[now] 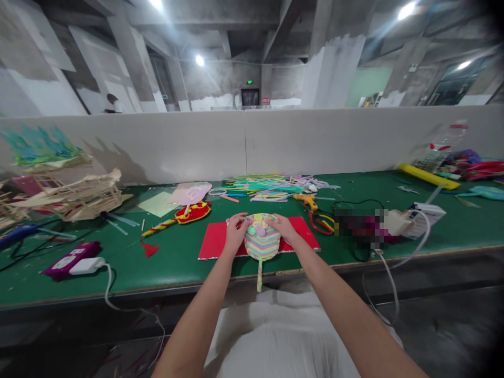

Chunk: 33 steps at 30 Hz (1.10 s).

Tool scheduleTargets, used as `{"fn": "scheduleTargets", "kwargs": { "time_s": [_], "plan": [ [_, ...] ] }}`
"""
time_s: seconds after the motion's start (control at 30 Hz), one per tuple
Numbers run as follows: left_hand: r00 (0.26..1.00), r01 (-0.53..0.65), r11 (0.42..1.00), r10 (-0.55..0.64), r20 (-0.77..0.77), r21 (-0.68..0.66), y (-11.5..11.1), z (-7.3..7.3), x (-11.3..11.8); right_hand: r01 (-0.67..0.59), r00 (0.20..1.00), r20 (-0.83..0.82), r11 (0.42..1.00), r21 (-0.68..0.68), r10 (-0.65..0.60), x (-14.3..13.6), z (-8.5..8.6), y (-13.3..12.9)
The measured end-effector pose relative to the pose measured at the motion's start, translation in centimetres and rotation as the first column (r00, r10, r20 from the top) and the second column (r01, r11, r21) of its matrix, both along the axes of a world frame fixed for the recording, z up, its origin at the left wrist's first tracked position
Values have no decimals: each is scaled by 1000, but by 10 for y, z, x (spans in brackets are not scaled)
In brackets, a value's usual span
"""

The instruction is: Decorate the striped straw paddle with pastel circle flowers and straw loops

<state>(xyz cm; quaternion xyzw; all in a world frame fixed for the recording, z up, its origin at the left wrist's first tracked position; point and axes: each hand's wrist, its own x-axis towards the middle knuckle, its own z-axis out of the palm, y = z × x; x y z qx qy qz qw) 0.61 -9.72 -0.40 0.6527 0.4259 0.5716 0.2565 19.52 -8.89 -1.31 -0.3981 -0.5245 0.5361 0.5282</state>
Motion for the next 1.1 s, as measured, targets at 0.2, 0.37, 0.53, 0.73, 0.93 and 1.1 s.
{"fn": "scheduleTargets", "kwargs": {
  "time_s": [0.2, 0.37, 0.53, 0.73, 0.93, 1.1],
  "plan": [
    [995, -62, 997, 66, -71, 51, 1, -3, -1, -40, 999, 13, 999, -2, 40, 0, 2, -1],
    [988, -106, 992, 113, -105, 66, -1, 1, 0, -23, 999, 33, 1000, 5, 23, -1, 5, -3],
    [996, -87, 996, 87, -3, 13, -1, -1, 2, -23, 999, 24, 1000, -3, 23, -1, 4, -3],
    [994, 49, 980, -30, 101, -195, 1, -3, 4, -16, 1000, 17, 1000, 7, 16, 1, 3, -3],
    [999, 33, 986, -31, 14, -165, -2, 0, 3, -11, 1000, 17, 1000, 6, 11, 0, 5, -4],
    [1000, 11, 987, -13, -14, -160, 1, -2, 1, -24, 999, 23, 1000, 8, 24, -1, 5, -5]
  ]
}}
